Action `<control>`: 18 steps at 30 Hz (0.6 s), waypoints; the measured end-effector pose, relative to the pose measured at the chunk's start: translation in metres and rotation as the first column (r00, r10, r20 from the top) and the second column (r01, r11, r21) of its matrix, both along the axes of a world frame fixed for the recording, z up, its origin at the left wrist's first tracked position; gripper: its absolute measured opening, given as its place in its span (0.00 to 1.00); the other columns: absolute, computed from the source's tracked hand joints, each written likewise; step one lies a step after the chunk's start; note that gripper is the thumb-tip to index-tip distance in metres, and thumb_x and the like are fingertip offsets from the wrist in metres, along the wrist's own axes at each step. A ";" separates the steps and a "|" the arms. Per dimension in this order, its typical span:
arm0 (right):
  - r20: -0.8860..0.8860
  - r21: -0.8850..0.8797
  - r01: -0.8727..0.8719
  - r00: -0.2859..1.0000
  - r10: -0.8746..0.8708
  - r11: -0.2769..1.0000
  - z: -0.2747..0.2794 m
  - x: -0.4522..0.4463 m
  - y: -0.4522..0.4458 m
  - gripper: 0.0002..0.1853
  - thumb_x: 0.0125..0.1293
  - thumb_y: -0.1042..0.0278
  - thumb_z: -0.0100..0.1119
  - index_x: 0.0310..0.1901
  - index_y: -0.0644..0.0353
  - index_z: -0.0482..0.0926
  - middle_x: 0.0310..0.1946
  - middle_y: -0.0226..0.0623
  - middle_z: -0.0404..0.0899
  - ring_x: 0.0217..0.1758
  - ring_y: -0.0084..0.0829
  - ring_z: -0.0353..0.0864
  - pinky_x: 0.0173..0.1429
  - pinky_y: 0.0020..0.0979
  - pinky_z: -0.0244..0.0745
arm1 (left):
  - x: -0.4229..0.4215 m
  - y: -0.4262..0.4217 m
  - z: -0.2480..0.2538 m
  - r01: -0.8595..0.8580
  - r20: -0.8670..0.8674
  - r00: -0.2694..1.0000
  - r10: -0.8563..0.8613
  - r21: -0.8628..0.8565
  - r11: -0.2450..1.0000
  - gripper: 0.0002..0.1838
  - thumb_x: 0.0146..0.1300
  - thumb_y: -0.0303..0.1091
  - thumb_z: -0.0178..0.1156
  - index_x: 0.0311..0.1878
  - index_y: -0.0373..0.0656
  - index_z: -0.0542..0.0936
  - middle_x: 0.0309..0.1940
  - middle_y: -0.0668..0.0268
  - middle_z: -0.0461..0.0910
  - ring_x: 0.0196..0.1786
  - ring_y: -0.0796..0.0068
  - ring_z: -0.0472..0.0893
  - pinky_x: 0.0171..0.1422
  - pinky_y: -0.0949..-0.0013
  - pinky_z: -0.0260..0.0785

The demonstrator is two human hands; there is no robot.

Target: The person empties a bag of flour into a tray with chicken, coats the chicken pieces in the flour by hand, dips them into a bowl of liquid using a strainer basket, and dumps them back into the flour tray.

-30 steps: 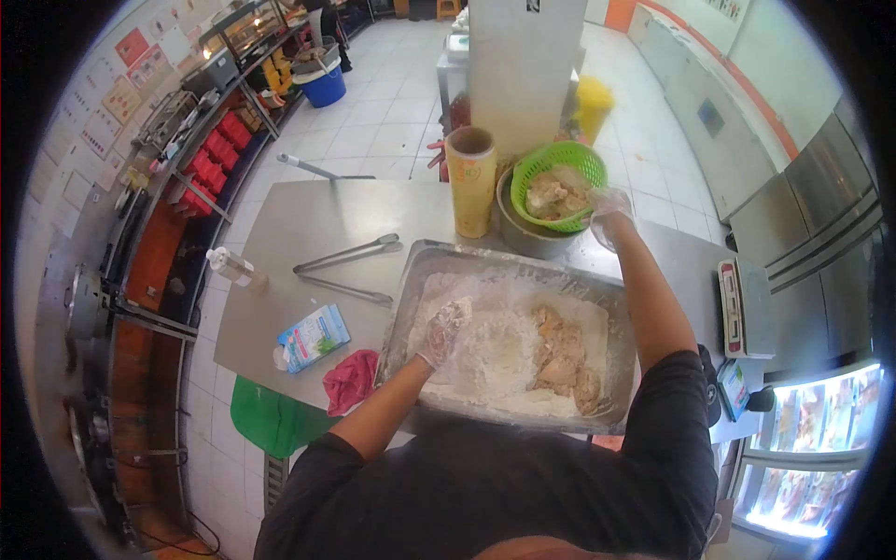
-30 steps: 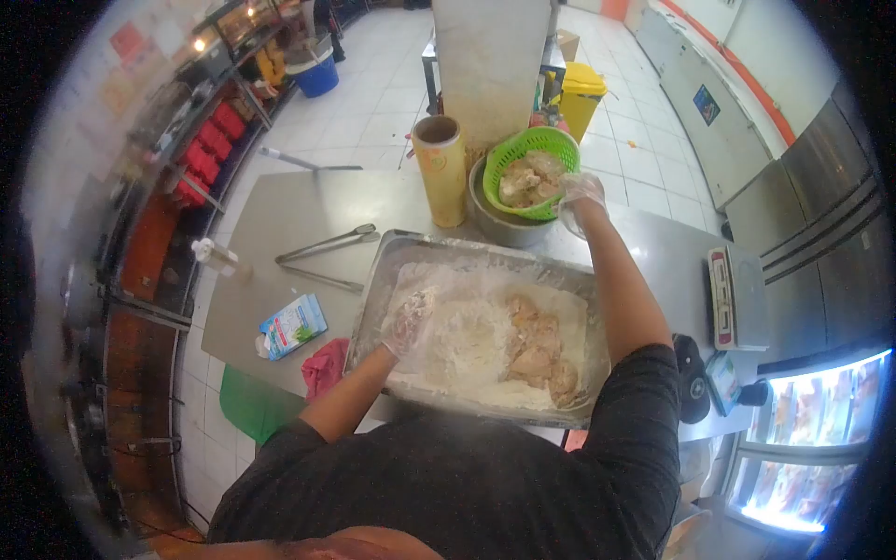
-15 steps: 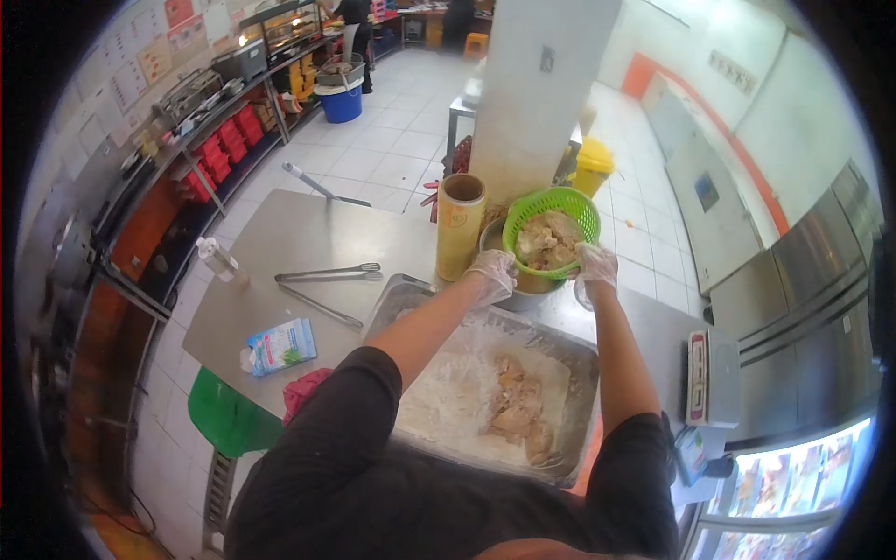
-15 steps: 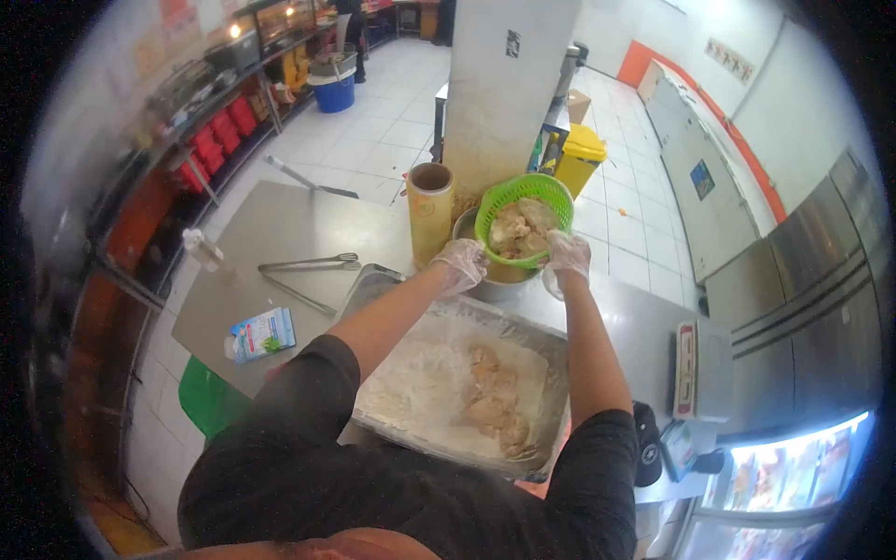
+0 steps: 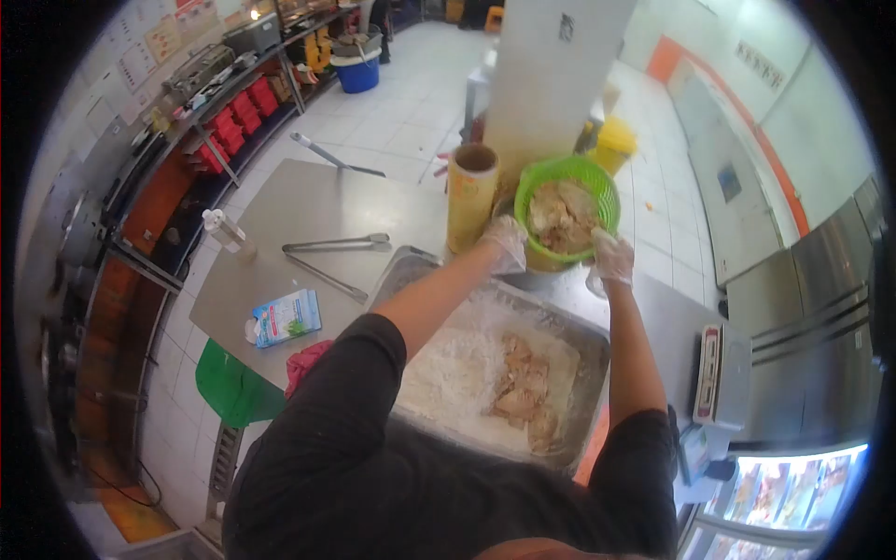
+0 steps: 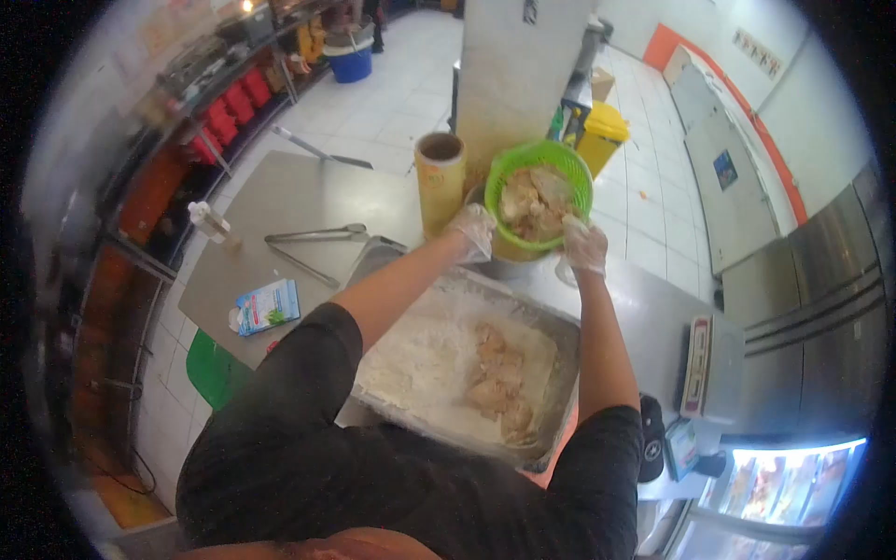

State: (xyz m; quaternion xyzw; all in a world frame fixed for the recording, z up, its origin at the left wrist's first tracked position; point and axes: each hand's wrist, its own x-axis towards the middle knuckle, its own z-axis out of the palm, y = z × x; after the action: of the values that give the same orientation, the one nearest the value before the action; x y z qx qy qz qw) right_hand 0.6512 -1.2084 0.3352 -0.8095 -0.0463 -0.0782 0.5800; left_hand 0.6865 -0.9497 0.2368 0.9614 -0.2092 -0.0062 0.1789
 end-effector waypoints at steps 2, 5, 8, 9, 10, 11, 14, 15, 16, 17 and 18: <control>0.365 -0.553 0.085 0.919 0.149 0.829 -0.036 0.022 -0.025 0.14 0.64 0.62 0.64 0.50 0.56 0.82 0.39 0.34 0.84 0.27 0.29 0.85 0.29 0.32 0.81 | 0.035 0.011 -0.035 0.110 0.223 0.962 -0.156 0.208 0.972 0.09 0.54 0.39 0.61 0.34 0.45 0.85 0.32 0.55 0.84 0.39 0.58 0.85 0.42 0.59 0.77; 0.176 -0.311 0.099 0.983 -0.045 0.945 -0.013 0.007 -0.013 0.14 0.64 0.62 0.65 0.48 0.59 0.83 0.37 0.35 0.84 0.26 0.28 0.84 0.26 0.30 0.80 | 0.054 0.003 -0.088 0.129 0.163 0.982 -0.098 -0.189 0.973 0.09 0.56 0.39 0.60 0.36 0.46 0.84 0.31 0.56 0.82 0.37 0.59 0.84 0.40 0.58 0.76; -0.186 0.144 0.186 0.970 -0.158 0.972 0.032 -0.008 0.012 0.16 0.64 0.60 0.64 0.47 0.63 0.82 0.34 0.36 0.83 0.25 0.28 0.82 0.24 0.28 0.78 | 0.029 -0.004 -0.030 -0.213 -0.286 0.958 -0.017 -0.749 0.628 0.04 0.64 0.34 0.54 0.37 0.49 0.77 0.27 0.64 0.76 0.30 0.67 0.78 0.30 0.60 0.69; -0.142 0.163 0.167 0.979 -0.145 0.972 0.040 -0.011 0.015 0.18 0.62 0.59 0.64 0.46 0.66 0.82 0.31 0.37 0.83 0.24 0.27 0.82 0.25 0.28 0.79 | 0.021 -0.004 -0.002 -0.366 -0.427 0.903 -0.049 -0.822 0.436 0.03 0.67 0.33 0.52 0.37 0.50 0.75 0.26 0.66 0.74 0.28 0.69 0.76 0.27 0.61 0.66; -0.096 0.181 0.146 0.987 -0.130 0.973 0.044 -0.011 0.017 0.21 0.61 0.57 0.64 0.45 0.69 0.81 0.29 0.38 0.83 0.23 0.27 0.82 0.26 0.28 0.79 | 0.014 -0.004 0.023 -0.514 -0.546 0.830 -0.111 -0.827 0.226 0.04 0.69 0.31 0.50 0.37 0.51 0.72 0.25 0.69 0.72 0.26 0.72 0.74 0.24 0.61 0.64; -0.098 0.182 0.147 0.987 -0.131 0.972 0.046 -0.007 0.016 0.21 0.61 0.57 0.64 0.45 0.69 0.81 0.29 0.38 0.83 0.23 0.27 0.82 0.26 0.28 0.79 | 0.005 -0.005 0.045 -0.515 -0.548 0.829 -0.111 -0.826 0.228 0.04 0.69 0.31 0.50 0.37 0.51 0.72 0.25 0.69 0.72 0.26 0.72 0.74 0.24 0.61 0.64; -0.064 0.203 0.124 0.991 -0.114 0.971 0.054 0.004 0.015 0.21 0.63 0.56 0.62 0.45 0.69 0.81 0.28 0.37 0.83 0.21 0.27 0.81 0.25 0.28 0.79 | -0.017 -0.009 0.096 -0.573 -0.575 0.813 -0.092 -0.818 0.043 0.03 0.67 0.29 0.54 0.39 0.50 0.72 0.26 0.68 0.71 0.24 0.73 0.72 0.22 0.61 0.63; -0.069 0.201 0.125 0.991 -0.114 0.972 0.062 0.001 0.016 0.21 0.63 0.56 0.62 0.45 0.69 0.81 0.28 0.37 0.83 0.21 0.27 0.81 0.25 0.28 0.79 | -0.017 -0.009 0.104 -0.569 -0.571 0.818 -0.063 -0.821 0.046 0.05 0.65 0.27 0.56 0.38 0.49 0.71 0.25 0.68 0.70 0.24 0.73 0.72 0.23 0.61 0.63; -0.063 0.212 0.129 0.991 -0.118 0.969 0.070 -0.002 0.017 0.21 0.62 0.56 0.62 0.44 0.70 0.81 0.28 0.37 0.82 0.22 0.27 0.82 0.25 0.28 0.79 | -0.018 -0.008 0.111 -0.566 -0.567 0.823 -0.033 -0.823 0.050 0.06 0.64 0.26 0.58 0.37 0.49 0.70 0.25 0.68 0.70 0.24 0.73 0.72 0.23 0.62 0.64; -0.054 0.225 0.130 0.991 -0.120 0.966 0.074 -0.002 0.020 0.21 0.62 0.56 0.62 0.44 0.71 0.80 0.27 0.36 0.82 0.22 0.27 0.82 0.24 0.27 0.79 | -0.012 -0.007 0.107 -0.569 -0.570 0.821 -0.031 -0.821 0.049 0.06 0.64 0.26 0.58 0.37 0.49 0.70 0.25 0.68 0.70 0.24 0.73 0.72 0.23 0.62 0.64; -0.030 0.202 0.132 0.991 -0.128 0.970 0.068 0.000 0.020 0.16 0.65 0.58 0.58 0.43 0.63 0.81 0.28 0.39 0.83 0.24 0.32 0.84 0.29 0.32 0.80 | -0.003 -0.006 0.100 -0.519 -0.518 0.854 0.038 -0.847 0.114 0.06 0.64 0.26 0.58 0.37 0.49 0.71 0.25 0.68 0.69 0.24 0.73 0.71 0.23 0.61 0.64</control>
State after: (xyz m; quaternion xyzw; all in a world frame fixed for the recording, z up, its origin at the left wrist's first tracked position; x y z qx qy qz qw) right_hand 0.6508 -1.1880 0.4035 -0.7477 0.0201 -0.1134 0.6539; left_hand 0.6840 -0.9559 0.3370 0.6193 0.0641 -0.0181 0.7823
